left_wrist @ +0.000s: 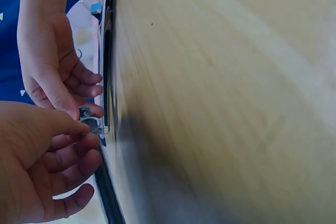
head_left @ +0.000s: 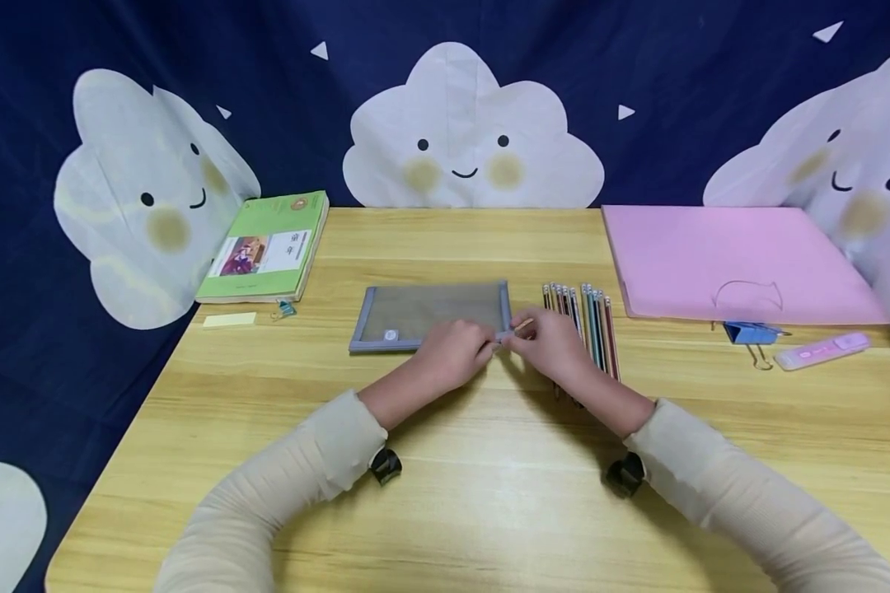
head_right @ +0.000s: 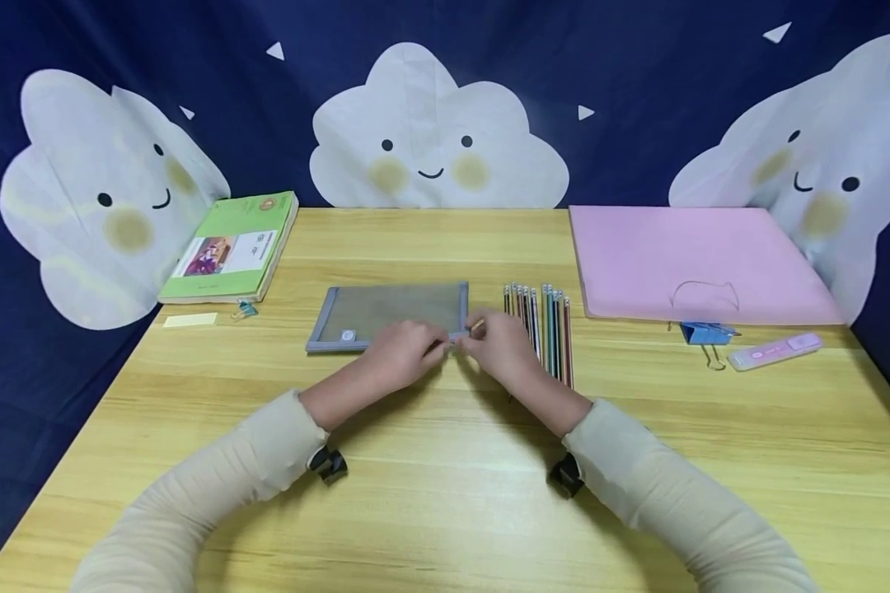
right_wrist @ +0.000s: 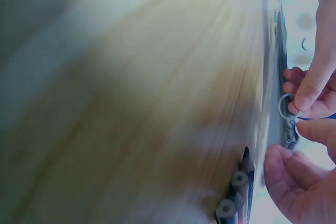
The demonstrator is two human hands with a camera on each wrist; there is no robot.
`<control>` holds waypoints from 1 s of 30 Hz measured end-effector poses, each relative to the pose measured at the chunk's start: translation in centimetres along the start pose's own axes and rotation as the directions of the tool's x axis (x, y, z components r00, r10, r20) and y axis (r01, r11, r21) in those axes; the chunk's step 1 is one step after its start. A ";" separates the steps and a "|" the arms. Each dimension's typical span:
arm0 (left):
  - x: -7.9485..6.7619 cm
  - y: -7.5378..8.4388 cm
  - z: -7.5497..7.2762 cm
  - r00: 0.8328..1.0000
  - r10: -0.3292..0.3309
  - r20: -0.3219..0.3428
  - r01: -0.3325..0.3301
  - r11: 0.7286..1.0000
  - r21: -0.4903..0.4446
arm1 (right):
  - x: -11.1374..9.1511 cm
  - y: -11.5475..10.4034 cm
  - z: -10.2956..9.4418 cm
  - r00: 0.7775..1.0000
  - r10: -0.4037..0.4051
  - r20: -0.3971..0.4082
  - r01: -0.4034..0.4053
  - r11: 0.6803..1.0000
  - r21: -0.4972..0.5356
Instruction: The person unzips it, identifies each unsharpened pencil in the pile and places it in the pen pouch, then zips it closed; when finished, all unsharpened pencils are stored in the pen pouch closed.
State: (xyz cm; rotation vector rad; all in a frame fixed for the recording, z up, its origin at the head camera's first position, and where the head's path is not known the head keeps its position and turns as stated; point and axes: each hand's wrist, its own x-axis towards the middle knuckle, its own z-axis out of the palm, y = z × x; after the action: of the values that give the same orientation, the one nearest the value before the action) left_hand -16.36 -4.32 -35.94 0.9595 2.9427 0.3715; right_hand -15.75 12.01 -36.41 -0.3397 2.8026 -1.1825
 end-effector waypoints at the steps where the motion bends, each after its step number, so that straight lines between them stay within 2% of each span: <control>1: 0.0 0.0 -0.1 1.000 -0.003 -0.009 0.002 1.000 -0.024 | 0.0 0.0 0.0 0.999 0.033 -0.006 -0.032 0.998 0.054; 4: -0.1 -0.1 -0.2 0.999 -0.024 -0.040 0.020 0.996 -0.087 | 0.1 0.0 -0.1 0.990 0.136 0.025 -0.138 0.961 0.241; 6: -0.2 -0.2 -0.2 0.997 -0.036 -0.066 0.028 0.994 -0.110 | 0.3 0.0 -0.2 0.977 0.202 0.073 -0.214 0.906 0.366; 8: -0.3 -0.2 -0.1 0.995 -0.041 -0.092 0.030 0.992 -0.122 | 0.4 -0.2 -0.2 0.960 0.260 0.108 -0.280 0.836 0.472; 10: -0.4 -0.2 0.0 0.994 -0.038 -0.106 0.025 0.992 -0.123 | 0.5 -0.3 -0.1 0.944 0.305 0.125 -0.322 0.774 0.545; 13: -0.5 -0.3 0.0 0.993 -0.035 -0.110 0.025 0.995 -0.096 | 0.5 -0.4 -0.1 0.932 0.340 0.127 -0.346 0.724 0.597; 17: -0.7 -0.4 -0.1 0.995 -0.044 -0.087 0.042 0.999 -0.024 | 0.3 -0.4 -0.1 0.926 0.353 0.136 -0.356 0.690 0.630; 22: -1.4 -1.2 -0.6 0.995 -0.096 -0.022 0.097 0.992 0.079 | 0.2 -0.4 -0.1 0.912 0.368 0.182 -0.394 0.657 0.642; 25: -2.2 -2.1 -1.2 0.990 -0.140 0.007 0.138 0.983 0.123 | 0.2 -0.4 -0.2 0.902 0.377 0.209 -0.417 0.640 0.645; 30: -3.7 -4.6 -2.3 0.977 -0.213 0.010 0.207 0.960 0.187 | 0.3 -0.3 -0.3 0.898 0.373 0.232 -0.427 0.614 0.664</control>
State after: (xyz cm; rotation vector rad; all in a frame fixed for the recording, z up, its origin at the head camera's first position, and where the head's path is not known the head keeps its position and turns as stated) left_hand -16.24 -10.53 -34.92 0.6478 3.0523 0.0769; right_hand -16.05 11.98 -36.00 0.2970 1.9558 -1.9044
